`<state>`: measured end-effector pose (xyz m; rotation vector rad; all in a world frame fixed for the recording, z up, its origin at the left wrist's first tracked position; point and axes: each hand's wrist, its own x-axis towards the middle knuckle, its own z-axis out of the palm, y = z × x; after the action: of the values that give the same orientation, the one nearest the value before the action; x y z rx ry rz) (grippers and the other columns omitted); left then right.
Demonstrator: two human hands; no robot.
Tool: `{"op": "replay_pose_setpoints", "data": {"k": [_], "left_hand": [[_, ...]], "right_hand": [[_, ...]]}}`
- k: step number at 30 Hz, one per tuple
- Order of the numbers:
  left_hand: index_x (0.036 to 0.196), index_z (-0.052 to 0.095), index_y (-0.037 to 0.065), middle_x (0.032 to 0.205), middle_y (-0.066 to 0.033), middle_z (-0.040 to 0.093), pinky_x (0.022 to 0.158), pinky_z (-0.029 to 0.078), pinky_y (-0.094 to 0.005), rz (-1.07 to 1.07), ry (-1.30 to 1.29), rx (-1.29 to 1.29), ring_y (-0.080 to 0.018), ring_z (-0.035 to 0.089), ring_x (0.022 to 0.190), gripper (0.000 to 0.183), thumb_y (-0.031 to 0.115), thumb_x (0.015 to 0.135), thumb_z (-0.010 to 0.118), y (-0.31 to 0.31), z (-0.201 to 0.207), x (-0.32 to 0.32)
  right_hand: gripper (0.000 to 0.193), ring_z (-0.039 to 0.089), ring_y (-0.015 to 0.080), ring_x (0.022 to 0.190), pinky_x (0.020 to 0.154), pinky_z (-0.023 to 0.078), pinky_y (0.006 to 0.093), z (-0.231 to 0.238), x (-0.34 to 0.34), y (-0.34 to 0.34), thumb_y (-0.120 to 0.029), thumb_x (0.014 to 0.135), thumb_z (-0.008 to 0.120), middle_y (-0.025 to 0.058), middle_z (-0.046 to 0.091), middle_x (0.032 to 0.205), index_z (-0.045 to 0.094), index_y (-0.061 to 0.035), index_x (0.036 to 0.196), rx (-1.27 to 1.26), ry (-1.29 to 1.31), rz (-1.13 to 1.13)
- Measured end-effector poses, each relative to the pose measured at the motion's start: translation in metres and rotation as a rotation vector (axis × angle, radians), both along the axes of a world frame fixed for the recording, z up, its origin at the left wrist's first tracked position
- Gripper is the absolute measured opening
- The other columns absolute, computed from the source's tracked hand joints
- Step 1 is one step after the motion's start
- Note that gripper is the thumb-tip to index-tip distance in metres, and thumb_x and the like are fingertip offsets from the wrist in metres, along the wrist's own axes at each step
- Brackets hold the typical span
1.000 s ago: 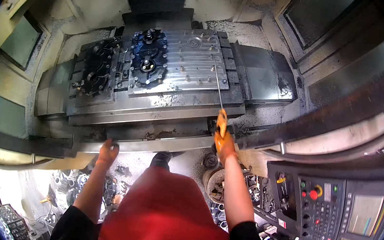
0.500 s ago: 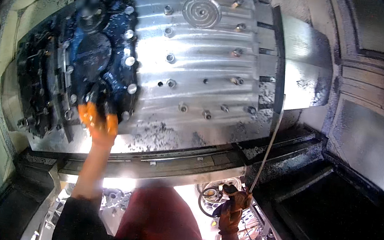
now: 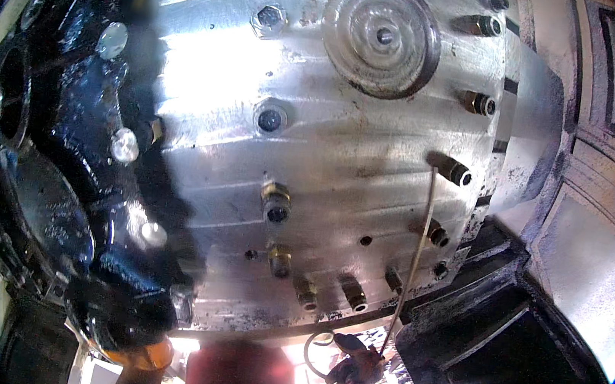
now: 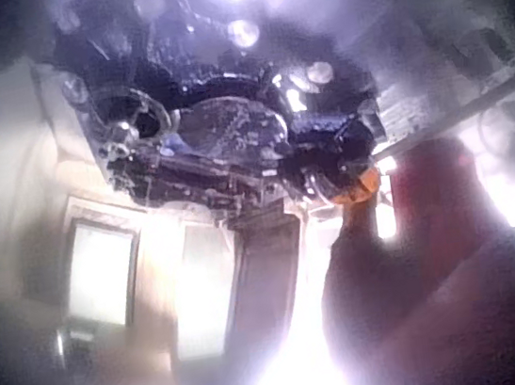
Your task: The person uses an air hose to blow metal shavings off a workbench and internal components within a large industrial milling machine, then handles and repositions heavy black metal castings one at a time, using a small scraper to clean edges.
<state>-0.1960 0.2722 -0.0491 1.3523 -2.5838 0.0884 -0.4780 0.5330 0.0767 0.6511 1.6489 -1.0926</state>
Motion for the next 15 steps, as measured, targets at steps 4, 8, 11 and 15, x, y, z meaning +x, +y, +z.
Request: {"op": "replay_pose_setpoints", "data": {"k": [4, 8, 11, 15], "left_hand": [[0.146, 0.035, 0.001, 0.144, -0.0171, 0.045, 0.116, 0.025, -0.0463, -0.001, -0.049, 0.014, -0.0316, 0.043, 0.13, 0.061, 0.022, 0.094, 0.06, -0.001, -0.005, -0.002], [0.146, 0.034, 0.002, 0.145, -0.0179, 0.043, 0.116, 0.024, -0.0481, -0.008, -0.088, 0.009, -0.0335, 0.042, 0.131, 0.062, 0.021, 0.094, 0.061, 0.002, -0.003, -0.001], [0.147, 0.034, 0.002, 0.146, -0.0185, 0.042, 0.116, 0.023, -0.0494, -0.019, -0.095, -0.002, -0.035, 0.041, 0.131, 0.063, 0.02, 0.093, 0.061, 0.002, 0.001, -0.003], [0.147, 0.033, 0.003, 0.147, -0.0192, 0.039, 0.115, 0.021, -0.0512, -0.055, -0.173, -0.048, -0.0369, 0.04, 0.131, 0.064, 0.019, 0.092, 0.061, 0.005, 0.007, -0.013]], "right_hand": [[0.073, 0.066, 0.0149, 0.061, 0.053, 0.054, 0.0274, -0.009, 0.007, 0.005, -0.054, 0.088, 0.062, 0.0162, 0.064, 0.122, 0.048, 0.0031, 0.131, -0.024, 0.087, 0.102], [0.075, 0.061, 0.0121, 0.061, 0.053, 0.051, 0.0264, 0.005, -0.006, -0.016, -0.056, 0.092, 0.055, 0.0175, 0.055, 0.134, 0.041, 0.0013, 0.139, -0.046, 0.199, 0.499], [0.069, 0.06, 0.0128, 0.062, 0.053, 0.05, 0.0252, 0.01, 0.0, -0.007, -0.044, 0.097, 0.055, 0.0167, 0.053, 0.136, 0.033, 0.0003, 0.144, -0.133, 0.171, 0.448], [0.053, 0.062, 0.0167, 0.073, 0.062, 0.054, 0.0283, 0.025, 0.001, 0.016, -0.023, 0.099, 0.054, 0.0181, 0.052, 0.136, 0.034, -0.0026, 0.143, -0.133, 0.421, 0.848]]}}
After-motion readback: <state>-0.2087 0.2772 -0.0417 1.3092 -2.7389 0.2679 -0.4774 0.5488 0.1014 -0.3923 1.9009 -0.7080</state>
